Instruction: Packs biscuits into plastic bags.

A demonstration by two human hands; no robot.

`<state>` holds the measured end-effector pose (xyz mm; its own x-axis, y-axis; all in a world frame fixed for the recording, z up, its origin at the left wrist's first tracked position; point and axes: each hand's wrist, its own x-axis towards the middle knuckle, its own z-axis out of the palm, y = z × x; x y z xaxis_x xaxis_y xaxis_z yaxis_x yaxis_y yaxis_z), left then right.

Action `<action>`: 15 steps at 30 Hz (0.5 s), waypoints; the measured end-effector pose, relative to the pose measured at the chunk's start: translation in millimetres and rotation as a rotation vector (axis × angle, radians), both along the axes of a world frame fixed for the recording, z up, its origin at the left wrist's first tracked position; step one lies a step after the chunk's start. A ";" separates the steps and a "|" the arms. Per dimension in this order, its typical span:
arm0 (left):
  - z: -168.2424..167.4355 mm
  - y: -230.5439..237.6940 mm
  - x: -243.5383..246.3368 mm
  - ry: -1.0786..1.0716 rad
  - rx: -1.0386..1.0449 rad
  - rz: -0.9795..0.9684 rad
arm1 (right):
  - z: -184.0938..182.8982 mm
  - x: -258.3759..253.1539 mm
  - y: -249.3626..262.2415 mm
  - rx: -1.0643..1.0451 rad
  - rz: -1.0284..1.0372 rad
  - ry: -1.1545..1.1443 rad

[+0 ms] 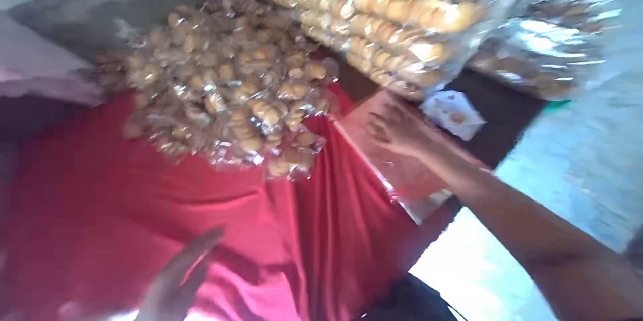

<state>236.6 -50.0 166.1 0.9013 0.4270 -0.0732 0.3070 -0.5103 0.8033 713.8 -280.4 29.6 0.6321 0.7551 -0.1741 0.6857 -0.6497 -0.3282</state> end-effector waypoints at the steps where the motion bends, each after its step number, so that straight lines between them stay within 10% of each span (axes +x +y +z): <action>1: -9.9 -1.1 42.0 0.081 0.110 -0.044 | -10.4 4.3 1.1 -0.025 0.061 -0.004; 8: -126.9 -3.2 241.5 0.158 0.335 0.057 | -10.2 21.2 -32.2 -0.130 0.229 0.026; 15: -181.0 -86.3 145.9 0.130 0.681 -0.034 | 9.0 -34.6 -68.3 0.317 0.231 -0.069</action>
